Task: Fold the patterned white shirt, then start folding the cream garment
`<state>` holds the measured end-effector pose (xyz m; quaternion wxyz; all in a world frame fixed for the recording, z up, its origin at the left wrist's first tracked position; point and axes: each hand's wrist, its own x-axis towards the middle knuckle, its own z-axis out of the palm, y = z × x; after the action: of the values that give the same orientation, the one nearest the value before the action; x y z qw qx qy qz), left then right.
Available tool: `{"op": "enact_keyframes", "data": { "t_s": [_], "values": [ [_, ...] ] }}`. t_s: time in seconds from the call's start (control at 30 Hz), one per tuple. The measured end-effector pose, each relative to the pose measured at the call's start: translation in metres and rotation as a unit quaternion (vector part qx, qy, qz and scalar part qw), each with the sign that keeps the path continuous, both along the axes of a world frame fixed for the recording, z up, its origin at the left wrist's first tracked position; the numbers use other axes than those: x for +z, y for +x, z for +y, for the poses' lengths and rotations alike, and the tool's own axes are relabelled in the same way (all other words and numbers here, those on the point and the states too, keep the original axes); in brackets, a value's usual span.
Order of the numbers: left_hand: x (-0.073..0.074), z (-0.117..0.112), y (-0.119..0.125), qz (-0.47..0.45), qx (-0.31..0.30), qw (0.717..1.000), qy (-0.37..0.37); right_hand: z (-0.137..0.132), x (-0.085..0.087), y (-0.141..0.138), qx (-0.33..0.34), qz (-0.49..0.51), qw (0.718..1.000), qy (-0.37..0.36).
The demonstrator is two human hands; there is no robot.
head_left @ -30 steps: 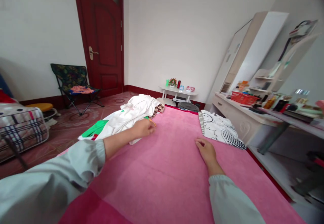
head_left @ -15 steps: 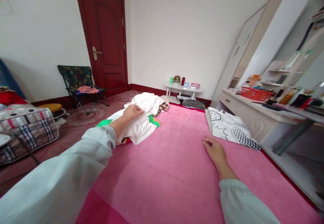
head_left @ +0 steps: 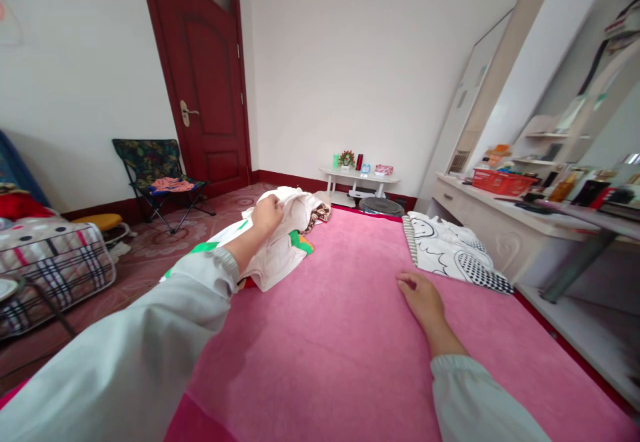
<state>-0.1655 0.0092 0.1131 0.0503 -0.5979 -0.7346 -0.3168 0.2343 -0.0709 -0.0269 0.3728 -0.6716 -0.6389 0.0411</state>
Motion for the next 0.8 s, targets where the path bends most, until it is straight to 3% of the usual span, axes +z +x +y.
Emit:
{"op": "enact_keyframes", "data": {
  "t_s": [0.07, 0.13, 0.2, 0.23, 0.3, 0.37, 0.43, 0.47, 0.53, 0.63, 0.8],
  "values": [
    [0.028, -0.015, 0.028, -0.018, -0.067, 0.995, 0.077, 0.0, 0.0, 0.0, 0.005, 0.007, 1.0, 0.007],
    [0.052, -0.039, 0.064, -0.061, -0.176, 0.972, 0.143, 0.0, 0.0, -0.001, 0.011, 0.032, 0.999, 0.009],
    [0.061, -0.069, 0.103, -0.095, -0.284, 0.943, 0.143, 0.0, 0.0, 0.0, 0.015, 0.09, 0.996, 0.01],
    [0.058, -0.085, 0.122, -0.099, -0.342, 0.926, 0.126, 0.0, 0.001, 0.001, 0.014, 0.135, 0.991, 0.017],
    [0.036, -0.116, 0.152, -0.087, -0.462, 0.881, 0.058, -0.002, 0.004, 0.004, 0.005, 0.242, 0.969, 0.039],
    [0.0, -0.138, 0.17, -0.073, -0.545, 0.834, -0.045, -0.005, 0.007, 0.009, -0.008, 0.35, 0.935, 0.063],
    [-0.04, -0.151, 0.177, -0.039, -0.587, 0.796, -0.146, -0.008, 0.01, 0.014, -0.016, 0.436, 0.897, 0.078],
    [-0.057, -0.154, 0.178, -0.002, -0.586, 0.786, -0.197, -0.009, 0.011, 0.016, -0.015, 0.465, 0.881, 0.084],
    [-0.081, -0.157, 0.176, 0.043, -0.581, 0.781, -0.225, -0.01, 0.014, 0.017, -0.008, 0.489, 0.868, 0.086],
    [-0.09, -0.156, 0.171, 0.081, -0.588, 0.77, -0.233, -0.012, 0.019, 0.01, 0.012, 0.456, 0.888, 0.064],
    [-0.083, -0.147, 0.164, 0.09, -0.633, 0.741, -0.204, -0.011, 0.024, -0.018, 0.053, 0.253, 0.966, 0.021]
  ]
}}
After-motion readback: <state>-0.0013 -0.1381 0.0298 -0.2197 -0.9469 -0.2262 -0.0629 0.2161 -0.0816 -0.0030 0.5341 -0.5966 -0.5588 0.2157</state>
